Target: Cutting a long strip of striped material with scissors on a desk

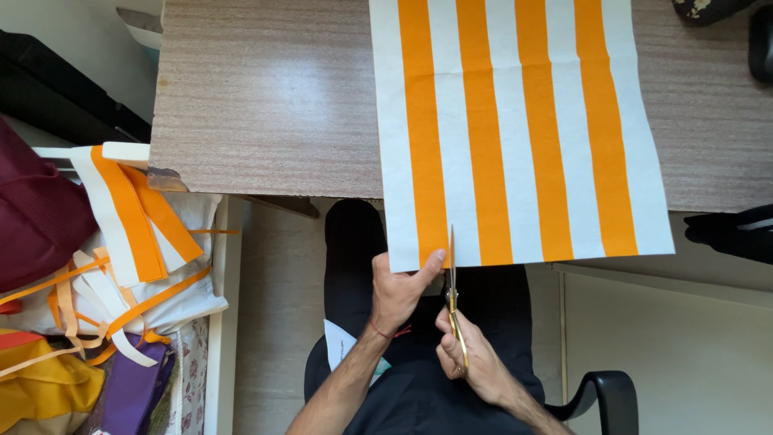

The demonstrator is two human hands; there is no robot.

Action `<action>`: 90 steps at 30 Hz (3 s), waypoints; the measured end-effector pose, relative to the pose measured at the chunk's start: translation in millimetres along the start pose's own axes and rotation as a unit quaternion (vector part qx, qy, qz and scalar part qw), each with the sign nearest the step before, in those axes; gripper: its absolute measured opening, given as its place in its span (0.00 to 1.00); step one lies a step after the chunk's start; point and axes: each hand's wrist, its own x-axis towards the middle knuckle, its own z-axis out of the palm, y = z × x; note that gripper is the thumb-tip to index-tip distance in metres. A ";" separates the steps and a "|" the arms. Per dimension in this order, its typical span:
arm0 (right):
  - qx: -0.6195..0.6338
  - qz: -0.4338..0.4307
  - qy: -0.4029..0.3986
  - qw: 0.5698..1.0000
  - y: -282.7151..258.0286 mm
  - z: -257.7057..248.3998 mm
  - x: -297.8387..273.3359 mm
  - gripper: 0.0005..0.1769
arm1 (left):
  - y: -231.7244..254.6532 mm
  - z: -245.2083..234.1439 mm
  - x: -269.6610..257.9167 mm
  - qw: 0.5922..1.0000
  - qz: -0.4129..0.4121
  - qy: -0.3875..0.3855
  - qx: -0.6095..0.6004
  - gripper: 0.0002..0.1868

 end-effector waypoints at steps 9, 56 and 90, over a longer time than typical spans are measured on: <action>-0.046 -0.003 0.000 0.999 -13.7 -5.9 1.7 0.44 | 2.3 0.5 -7.1 0.999 0.011 -0.034 0.001 0.13; 0.081 0.112 0.066 0.988 -18.9 -6.6 -4.1 0.31 | -25.1 -1.2 3.0 0.923 -0.076 -0.129 -0.355 0.16; -0.003 0.034 0.021 0.999 -3.6 -20.4 -5.3 0.36 | -2.6 -6.7 -13.5 0.983 -0.083 -0.112 -0.119 0.22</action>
